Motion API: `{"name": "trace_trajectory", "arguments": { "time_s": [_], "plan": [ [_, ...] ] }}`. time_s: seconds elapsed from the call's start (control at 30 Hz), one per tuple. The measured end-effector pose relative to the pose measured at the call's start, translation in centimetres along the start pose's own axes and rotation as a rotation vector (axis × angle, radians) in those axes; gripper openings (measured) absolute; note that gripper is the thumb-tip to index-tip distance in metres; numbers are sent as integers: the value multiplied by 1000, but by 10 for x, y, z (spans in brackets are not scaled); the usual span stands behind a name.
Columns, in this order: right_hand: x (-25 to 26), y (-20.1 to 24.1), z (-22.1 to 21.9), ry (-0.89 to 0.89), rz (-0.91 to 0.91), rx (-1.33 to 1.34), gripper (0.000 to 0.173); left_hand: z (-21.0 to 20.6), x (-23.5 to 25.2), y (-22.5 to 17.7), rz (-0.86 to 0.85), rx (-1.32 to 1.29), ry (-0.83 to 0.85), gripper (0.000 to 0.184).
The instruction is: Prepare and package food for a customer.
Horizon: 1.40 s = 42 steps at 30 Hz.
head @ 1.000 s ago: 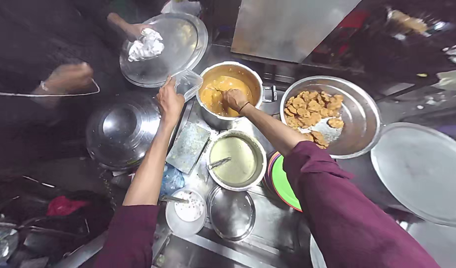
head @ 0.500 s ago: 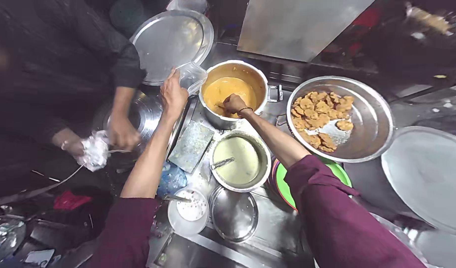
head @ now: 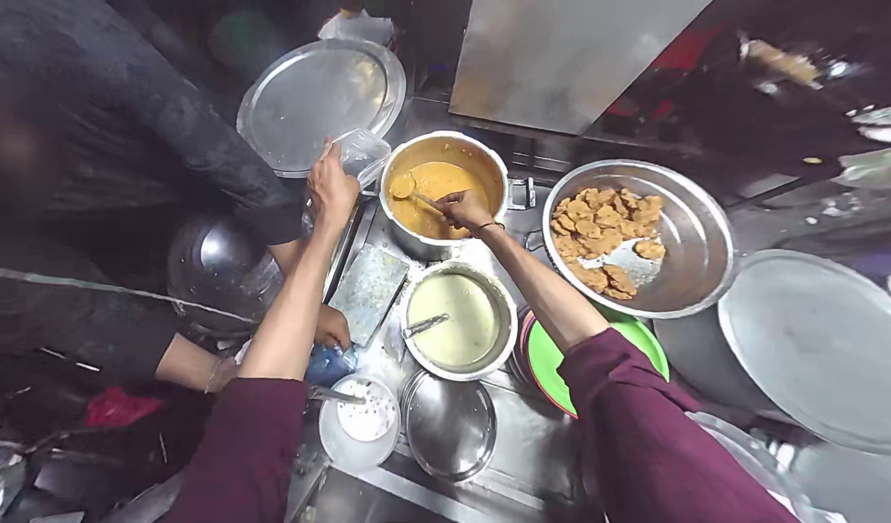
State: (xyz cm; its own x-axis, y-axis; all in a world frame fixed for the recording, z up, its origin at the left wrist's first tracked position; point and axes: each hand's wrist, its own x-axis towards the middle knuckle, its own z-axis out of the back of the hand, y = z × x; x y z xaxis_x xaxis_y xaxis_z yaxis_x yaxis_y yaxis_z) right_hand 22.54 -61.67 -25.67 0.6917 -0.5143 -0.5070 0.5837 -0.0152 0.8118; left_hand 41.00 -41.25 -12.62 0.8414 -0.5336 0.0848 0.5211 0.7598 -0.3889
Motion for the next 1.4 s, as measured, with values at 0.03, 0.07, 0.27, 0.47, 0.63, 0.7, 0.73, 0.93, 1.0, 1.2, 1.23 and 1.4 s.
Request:
{"name": "trace_trajectory", "arguments": {
  "time_s": [0.03,0.07,0.27,0.47,0.63,0.7,0.73,0.93,1.0,1.2,1.23,1.4],
  "plan": [
    [-1,-2,1,1,6,28,27,0,3,-1,11,4,0,67],
    [-3,-3,2,3,13,58,27,0,7,-2,21,7,4,67],
    [-13,-7,16,-22,76,158,29,-2,23,-6,22,36,11,64],
    [-47,6,41,-44,153,205,31,-10,25,-15,-20,32,18,61],
    [-85,27,76,-83,153,158,34,-19,32,-28,-30,74,61,56],
    [-110,42,89,-99,153,145,32,-22,35,-35,-46,88,87,55],
    [-126,51,94,-109,152,139,30,-22,35,-39,-59,85,97,54],
    [-164,87,124,-91,208,135,31,-32,29,-64,-144,-5,173,57],
    [-164,91,128,-67,225,129,31,-38,25,-75,-180,-25,197,52],
    [-191,93,96,-298,396,-494,31,-31,10,-110,-147,-326,301,72],
    [-190,88,88,-384,493,-719,34,-32,9,-111,-116,-396,318,78],
    [-187,58,83,-546,709,-947,43,-34,8,-107,33,-649,360,87]
  ]
}}
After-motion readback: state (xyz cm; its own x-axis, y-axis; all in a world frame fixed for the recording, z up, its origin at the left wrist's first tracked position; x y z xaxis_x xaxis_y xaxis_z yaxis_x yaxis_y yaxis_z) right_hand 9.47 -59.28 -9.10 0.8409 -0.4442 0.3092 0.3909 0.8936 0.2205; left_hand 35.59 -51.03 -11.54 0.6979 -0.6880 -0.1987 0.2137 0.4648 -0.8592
